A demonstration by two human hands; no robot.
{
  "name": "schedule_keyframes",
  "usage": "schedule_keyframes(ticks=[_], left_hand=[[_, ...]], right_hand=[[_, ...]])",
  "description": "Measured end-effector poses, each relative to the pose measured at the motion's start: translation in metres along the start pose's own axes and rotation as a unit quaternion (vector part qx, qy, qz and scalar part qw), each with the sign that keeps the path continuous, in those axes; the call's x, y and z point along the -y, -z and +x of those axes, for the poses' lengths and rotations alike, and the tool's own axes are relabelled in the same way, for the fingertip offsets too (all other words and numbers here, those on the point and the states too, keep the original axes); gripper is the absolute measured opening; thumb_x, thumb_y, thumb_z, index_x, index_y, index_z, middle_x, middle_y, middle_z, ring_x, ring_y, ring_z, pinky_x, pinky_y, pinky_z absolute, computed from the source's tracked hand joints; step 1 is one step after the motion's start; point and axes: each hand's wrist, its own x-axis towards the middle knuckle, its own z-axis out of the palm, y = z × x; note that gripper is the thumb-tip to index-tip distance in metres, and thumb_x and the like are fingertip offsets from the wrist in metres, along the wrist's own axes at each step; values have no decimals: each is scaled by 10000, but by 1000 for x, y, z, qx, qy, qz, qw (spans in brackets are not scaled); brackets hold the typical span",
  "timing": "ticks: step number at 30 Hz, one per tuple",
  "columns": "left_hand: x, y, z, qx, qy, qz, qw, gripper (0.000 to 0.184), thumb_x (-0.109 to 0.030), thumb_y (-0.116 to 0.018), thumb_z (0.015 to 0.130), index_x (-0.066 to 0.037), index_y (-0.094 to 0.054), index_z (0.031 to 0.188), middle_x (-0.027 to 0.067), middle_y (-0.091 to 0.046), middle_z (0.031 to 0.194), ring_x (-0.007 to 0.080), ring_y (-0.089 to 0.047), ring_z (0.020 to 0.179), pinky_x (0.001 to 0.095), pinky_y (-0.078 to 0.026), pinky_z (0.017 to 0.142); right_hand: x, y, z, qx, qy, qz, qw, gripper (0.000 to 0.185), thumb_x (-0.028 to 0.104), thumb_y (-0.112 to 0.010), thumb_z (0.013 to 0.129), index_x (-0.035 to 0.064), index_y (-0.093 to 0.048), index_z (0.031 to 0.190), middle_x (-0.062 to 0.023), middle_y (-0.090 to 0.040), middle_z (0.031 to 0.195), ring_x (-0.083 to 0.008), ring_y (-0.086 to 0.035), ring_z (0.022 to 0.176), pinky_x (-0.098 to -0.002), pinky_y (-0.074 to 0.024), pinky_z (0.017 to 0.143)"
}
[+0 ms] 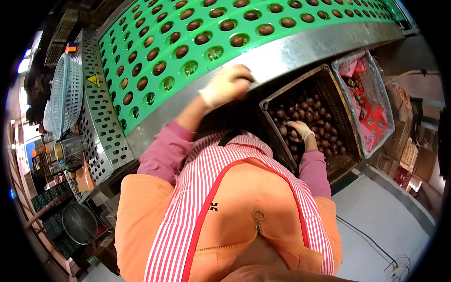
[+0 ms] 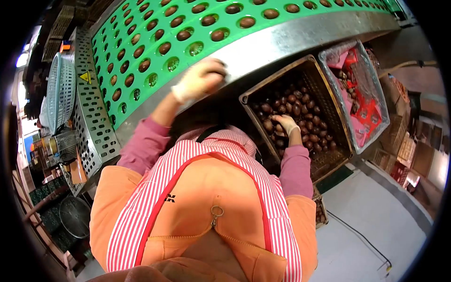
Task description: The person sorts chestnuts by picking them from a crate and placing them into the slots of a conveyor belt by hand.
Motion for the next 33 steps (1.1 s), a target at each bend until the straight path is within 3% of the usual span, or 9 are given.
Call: schedule_keyframes(ticks=[3,5,8,9,10,16,24,27,33], left_hand=[[38,86,-51,-218,77,-91,969,209,-165,-591,896,-27,-644,1044,57,-616,907,100,-474,566,250,-399,501],[88,132,-73,-218,158,-170,948,244,-122,-571,897,-15,-632,1108,64,-619,883,105,-465,566,264,-383,492],[89,136,-97,-369,152,138,906,370,-141,-583,888,-97,-594,1255,104,-603,1078,172,-571,735,295,-485,664],[98,144,-109,-406,165,117,891,435,-182,-594,874,-142,-560,1306,141,-559,1216,258,-598,952,357,-490,841],[128,162,-125,-414,57,361,834,458,-197,-586,865,-153,-534,1318,189,-495,1310,345,-565,1083,428,-481,918],[170,184,-186,-360,123,434,817,475,-215,-610,868,-160,-521,1332,172,-520,1294,389,-486,1168,484,-401,1006],[174,167,-220,-476,18,345,808,413,-173,-655,849,-90,-577,1246,170,-532,1271,384,-499,1149,466,-419,985],[168,156,-239,-493,20,325,807,396,-168,-651,854,-69,-586,1232,176,-525,1276,377,-511,1149,450,-438,965],[163,149,-269,-513,21,236,825,376,-180,-628,880,-64,-604,1236,185,-506,1285,356,-531,1138,420,-469,918]], right_hand=[[-4,-19,-10,-51,24,39,998,357,342,-732,799,178,-595,1085,-7,-531,843,-148,-506,703,-323,-477,591],[-9,-21,-1,-37,54,39,997,369,368,-725,801,187,-609,1101,-10,-560,926,-148,-502,733,-306,-457,593],[-6,-27,-32,-130,96,3,987,524,389,-757,771,135,-597,1200,3,-628,1027,-157,-555,818,-352,-483,606],[-6,-25,-43,-134,115,27,984,554,399,-757,770,115,-592,1216,7,-629,1037,-147,-554,811,-337,-478,597],[-4,-21,-57,-137,146,55,978,552,417,-752,776,130,-601,1223,7,-631,1068,-147,-560,802,-323,-471,592],[97,-84,-144,-69,451,149,877,504,319,-694,839,14,-569,1221,-52,-632,1067,-142,-602,859,-268,-491,660],[243,-305,-125,171,441,-103,875,414,302,-674,880,45,-585,1191,-59,-660,917,-74,-477,554,-232,-405,501],[264,-346,-101,115,344,-177,915,503,400,-780,754,40,-652,1081,-29,-638,740,-117,-467,489,-282,-392,470],[295,-311,-94,-68,413,-331,846,494,429,-770,740,36,-689,1028,-65,-644,732,-146,-540,542,-312,-453,526]])
